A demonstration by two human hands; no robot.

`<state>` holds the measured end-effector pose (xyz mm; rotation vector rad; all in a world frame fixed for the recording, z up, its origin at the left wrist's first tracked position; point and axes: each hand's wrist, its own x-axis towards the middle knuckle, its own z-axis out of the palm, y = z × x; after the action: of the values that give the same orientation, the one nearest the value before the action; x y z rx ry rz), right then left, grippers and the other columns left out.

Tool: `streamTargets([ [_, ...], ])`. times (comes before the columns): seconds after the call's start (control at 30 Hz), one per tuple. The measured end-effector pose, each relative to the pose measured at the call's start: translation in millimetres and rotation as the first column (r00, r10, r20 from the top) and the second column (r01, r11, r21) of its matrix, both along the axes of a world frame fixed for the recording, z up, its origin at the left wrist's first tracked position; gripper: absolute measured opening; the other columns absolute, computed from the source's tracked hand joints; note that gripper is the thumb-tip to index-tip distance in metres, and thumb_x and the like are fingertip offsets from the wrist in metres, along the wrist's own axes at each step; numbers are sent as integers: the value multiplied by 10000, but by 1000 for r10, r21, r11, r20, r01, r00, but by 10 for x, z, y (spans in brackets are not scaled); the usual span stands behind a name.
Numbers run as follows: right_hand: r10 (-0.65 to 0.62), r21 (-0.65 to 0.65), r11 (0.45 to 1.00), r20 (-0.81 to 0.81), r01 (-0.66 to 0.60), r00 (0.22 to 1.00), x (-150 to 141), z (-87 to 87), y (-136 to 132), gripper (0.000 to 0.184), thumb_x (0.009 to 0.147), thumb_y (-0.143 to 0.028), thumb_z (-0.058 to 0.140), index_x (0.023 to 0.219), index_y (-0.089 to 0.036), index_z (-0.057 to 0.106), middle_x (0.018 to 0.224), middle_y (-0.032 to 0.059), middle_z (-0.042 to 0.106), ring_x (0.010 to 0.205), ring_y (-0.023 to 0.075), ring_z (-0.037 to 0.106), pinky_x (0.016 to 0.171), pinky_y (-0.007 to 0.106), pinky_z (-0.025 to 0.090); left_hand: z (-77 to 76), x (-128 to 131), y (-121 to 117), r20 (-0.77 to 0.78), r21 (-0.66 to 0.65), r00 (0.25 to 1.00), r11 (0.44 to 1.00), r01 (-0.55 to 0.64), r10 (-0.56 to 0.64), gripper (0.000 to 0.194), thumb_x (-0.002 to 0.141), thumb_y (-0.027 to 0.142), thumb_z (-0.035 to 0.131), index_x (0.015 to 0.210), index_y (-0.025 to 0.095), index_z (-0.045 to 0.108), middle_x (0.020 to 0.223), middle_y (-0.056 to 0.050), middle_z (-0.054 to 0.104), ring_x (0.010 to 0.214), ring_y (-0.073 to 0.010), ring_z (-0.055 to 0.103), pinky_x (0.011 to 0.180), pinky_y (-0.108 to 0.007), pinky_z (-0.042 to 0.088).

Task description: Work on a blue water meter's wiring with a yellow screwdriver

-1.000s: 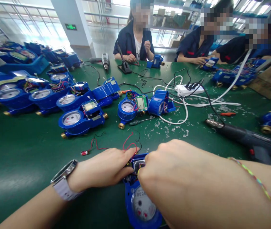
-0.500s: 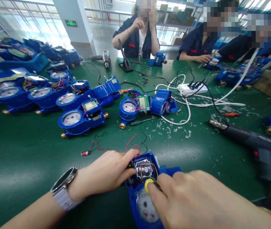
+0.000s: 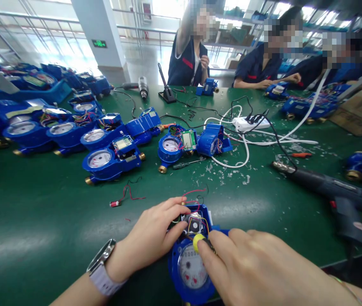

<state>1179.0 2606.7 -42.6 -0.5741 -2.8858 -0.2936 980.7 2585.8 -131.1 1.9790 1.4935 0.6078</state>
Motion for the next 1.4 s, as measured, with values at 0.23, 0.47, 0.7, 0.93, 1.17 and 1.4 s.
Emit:
streamTargets([
  [0.23,86,-140,988,167,-62,982,120,162,35,62,820,-225,632,876,-199,632,760,14,643,561,186,557,448,319,346,31,100,-2,-42,70,995,994,-89,92,69,937,254,530,966,224,586,1127,-41,682,1056,-248,647,893,-422,550],
  [0.47,111,-424,895,507,135,855,-145,363,180,186,751,-163,636,934,-189,657,878,32,684,640,203,589,459,319,216,152,168,6,-360,114,925,990,-84,120,177,935,269,533,1028,204,669,1328,-112,609,1141,-313,626,906,-485,556],
  [0.7,134,-429,887,593,171,794,-197,556,292,141,741,-180,656,875,-219,672,790,8,664,518,160,509,457,290,167,102,204,53,-220,97,967,989,-110,130,157,946,206,441,881,177,581,1155,-135,641,1082,-309,605,902,-500,513],
  [0.93,138,-409,906,527,108,839,-299,535,364,44,769,-261,673,775,-223,653,668,6,635,498,164,528,435,293,165,-235,228,-22,694,3,694,962,-272,194,342,1011,328,324,782,196,540,916,-68,626,1070,-231,569,998,-374,408],
  [1.17,165,-241,966,279,-98,946,-117,284,207,61,779,-154,657,797,-213,653,703,-6,651,527,158,519,442,332,197,-315,357,19,947,-143,201,890,-433,250,444,1004,362,348,584,220,328,532,41,280,592,-163,443,762,-350,466],
  [1.4,143,-85,988,131,-133,981,60,182,135,56,779,-179,599,783,-213,554,662,0,570,511,183,454,449,342,259,-289,350,67,936,-186,194,881,-436,294,440,1001,363,344,589,215,299,530,49,254,571,-146,403,714,-320,461],
])
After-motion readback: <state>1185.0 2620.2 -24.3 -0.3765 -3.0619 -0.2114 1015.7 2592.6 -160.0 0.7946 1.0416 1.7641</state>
